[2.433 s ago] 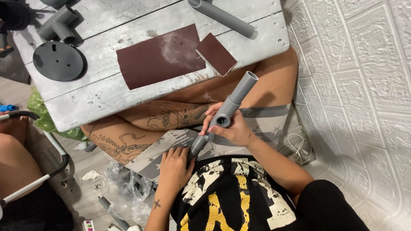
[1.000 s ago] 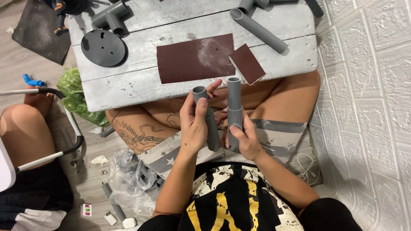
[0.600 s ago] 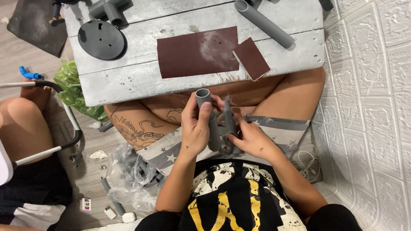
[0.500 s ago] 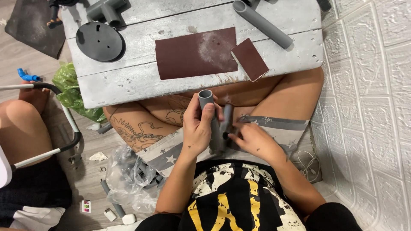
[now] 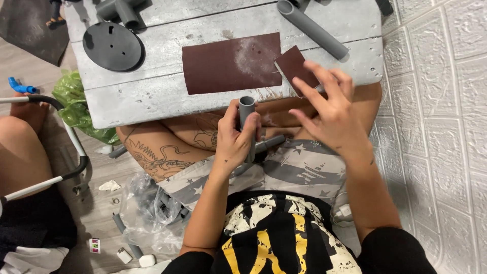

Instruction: Sanding the ends of PVC pipes and applying adhesive to prepare them for joining.

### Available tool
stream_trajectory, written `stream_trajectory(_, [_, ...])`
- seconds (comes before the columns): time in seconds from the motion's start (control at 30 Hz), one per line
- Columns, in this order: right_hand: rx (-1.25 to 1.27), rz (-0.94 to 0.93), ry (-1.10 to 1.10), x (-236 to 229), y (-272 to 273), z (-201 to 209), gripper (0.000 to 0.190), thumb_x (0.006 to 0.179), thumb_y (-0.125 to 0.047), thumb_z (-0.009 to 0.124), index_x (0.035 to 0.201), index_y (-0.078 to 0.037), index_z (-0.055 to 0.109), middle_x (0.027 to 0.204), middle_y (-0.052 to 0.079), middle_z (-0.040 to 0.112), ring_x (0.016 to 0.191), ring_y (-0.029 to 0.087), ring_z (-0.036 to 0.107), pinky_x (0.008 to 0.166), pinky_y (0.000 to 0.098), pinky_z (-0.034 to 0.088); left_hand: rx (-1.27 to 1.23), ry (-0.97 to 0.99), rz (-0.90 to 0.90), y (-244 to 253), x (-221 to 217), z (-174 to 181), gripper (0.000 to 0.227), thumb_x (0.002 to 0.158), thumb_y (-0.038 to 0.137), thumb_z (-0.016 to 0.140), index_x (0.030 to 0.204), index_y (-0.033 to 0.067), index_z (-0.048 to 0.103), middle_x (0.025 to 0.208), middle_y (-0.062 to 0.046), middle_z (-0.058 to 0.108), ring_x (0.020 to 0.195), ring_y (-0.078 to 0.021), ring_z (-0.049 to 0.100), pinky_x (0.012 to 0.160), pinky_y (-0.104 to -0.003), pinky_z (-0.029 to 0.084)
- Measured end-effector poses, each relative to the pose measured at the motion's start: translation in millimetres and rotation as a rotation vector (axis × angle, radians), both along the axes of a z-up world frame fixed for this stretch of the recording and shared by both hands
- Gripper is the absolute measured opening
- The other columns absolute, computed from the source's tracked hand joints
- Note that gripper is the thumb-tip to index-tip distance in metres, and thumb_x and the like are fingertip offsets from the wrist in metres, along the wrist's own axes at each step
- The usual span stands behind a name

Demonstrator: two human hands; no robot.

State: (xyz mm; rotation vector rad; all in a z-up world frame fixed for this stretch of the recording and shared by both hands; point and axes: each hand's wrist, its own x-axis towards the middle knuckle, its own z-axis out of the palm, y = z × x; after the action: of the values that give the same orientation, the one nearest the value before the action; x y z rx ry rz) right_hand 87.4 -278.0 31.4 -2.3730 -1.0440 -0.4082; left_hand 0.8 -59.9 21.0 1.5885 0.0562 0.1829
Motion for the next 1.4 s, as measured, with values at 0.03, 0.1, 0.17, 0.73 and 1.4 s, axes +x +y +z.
stream_trajectory(0.03, [-0.004,0.003,0.005,-9.3,9.4,-2.6,0.045,0.098,-0.027,0.077,0.139,-0.008,0.069,0.153,0.017,0.052,0.126,0.038,0.044,0.103,0.0423,0.04,-0.004,0.005,0.003,-1.0,-1.3,1.9,0.015,0.107,0.018,0.052,0.115,0.008,0.06,0.059,-0.003,0.064,0.049,-0.0155,0.06,0.053,-0.03,0.052])
stream_trajectory(0.1, [0.556,0.034,0.548,-31.0,26.9,-8.0,0.047,0.096,-0.032,0.071,0.128,0.002,0.068,0.124,0.019,0.069,0.093,0.024,0.065,0.078,0.032,0.058,0.208,0.011,-0.003,-3.7,-5.6,6.2,0.045,0.09,0.014,0.072,0.124,0.0057,0.044,0.081,-0.016,0.074,0.066,-0.0309,0.072,0.065,-0.044,0.058])
stream_trajectory(0.17, [0.636,0.094,0.718,-42.7,51.0,-4.5,0.049,0.09,-0.032,0.077,0.127,0.0,0.068,0.12,0.015,0.07,0.098,0.022,0.064,0.084,0.033,0.057,0.252,0.009,0.009,-19.4,-14.0,-2.6,0.049,0.089,0.014,0.074,0.12,0.0066,0.038,0.08,-0.016,0.071,0.066,-0.0346,0.071,0.066,-0.045,0.059])
stream_trajectory(0.73, [1.435,-0.02,1.162,-86.2,54.1,-40.0,0.035,0.105,-0.02,0.058,0.078,-0.014,0.037,0.061,-0.003,0.036,0.064,0.02,0.056,0.074,0.0378,0.047,0.989,0.025,-0.039,-35.5,-48.1,-22.1,0.04,0.061,0.02,0.075,0.097,0.0146,0.06,0.068,0.0,0.063,0.056,-0.0257,0.068,0.053,-0.035,0.056])
stream_trajectory(1.4, [1.626,0.499,0.976,-79.1,31.7,-47.6,0.062,0.108,-0.017,0.04,0.048,-0.022,0.028,0.034,-0.006,0.027,0.027,0.006,0.029,0.036,0.0241,0.041,0.887,0.054,-0.301,-52.3,-55.1,-36.1,0.027,0.072,0.034,0.064,0.076,0.0094,0.054,0.053,-0.007,0.055,0.049,-0.0417,0.066,0.049,-0.051,0.054])
